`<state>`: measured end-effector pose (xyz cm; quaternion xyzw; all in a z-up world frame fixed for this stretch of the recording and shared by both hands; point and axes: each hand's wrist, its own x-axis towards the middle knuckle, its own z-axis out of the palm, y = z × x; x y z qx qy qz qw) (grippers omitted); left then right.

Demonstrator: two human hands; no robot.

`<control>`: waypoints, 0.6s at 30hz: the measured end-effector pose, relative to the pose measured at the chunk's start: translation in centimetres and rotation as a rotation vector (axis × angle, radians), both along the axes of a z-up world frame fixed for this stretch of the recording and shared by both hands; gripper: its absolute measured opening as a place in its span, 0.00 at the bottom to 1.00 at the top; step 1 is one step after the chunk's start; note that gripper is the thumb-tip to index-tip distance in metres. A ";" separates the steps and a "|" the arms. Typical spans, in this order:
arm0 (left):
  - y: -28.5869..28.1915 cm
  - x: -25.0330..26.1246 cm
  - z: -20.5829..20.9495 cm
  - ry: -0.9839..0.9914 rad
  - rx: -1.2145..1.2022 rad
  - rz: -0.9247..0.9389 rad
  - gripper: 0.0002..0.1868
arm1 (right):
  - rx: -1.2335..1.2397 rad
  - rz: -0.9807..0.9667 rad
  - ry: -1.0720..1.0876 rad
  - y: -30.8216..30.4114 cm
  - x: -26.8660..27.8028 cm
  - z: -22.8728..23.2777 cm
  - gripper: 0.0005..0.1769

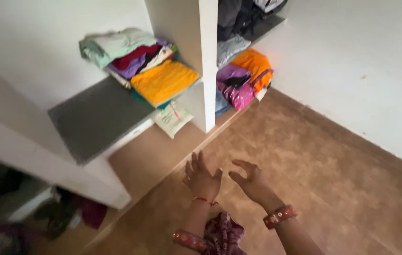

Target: The person picks up several folded pieces of clothing from a shelf, moves to a bed, and places them onto a large pile of other clothes.

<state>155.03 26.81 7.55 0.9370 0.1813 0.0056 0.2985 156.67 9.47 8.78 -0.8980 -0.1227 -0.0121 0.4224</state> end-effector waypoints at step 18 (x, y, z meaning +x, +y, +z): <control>14.2 24.8 -1.5 -0.386 -0.430 0.079 0.19 | 0.031 -0.007 0.219 12.4 22.9 3.8 0.24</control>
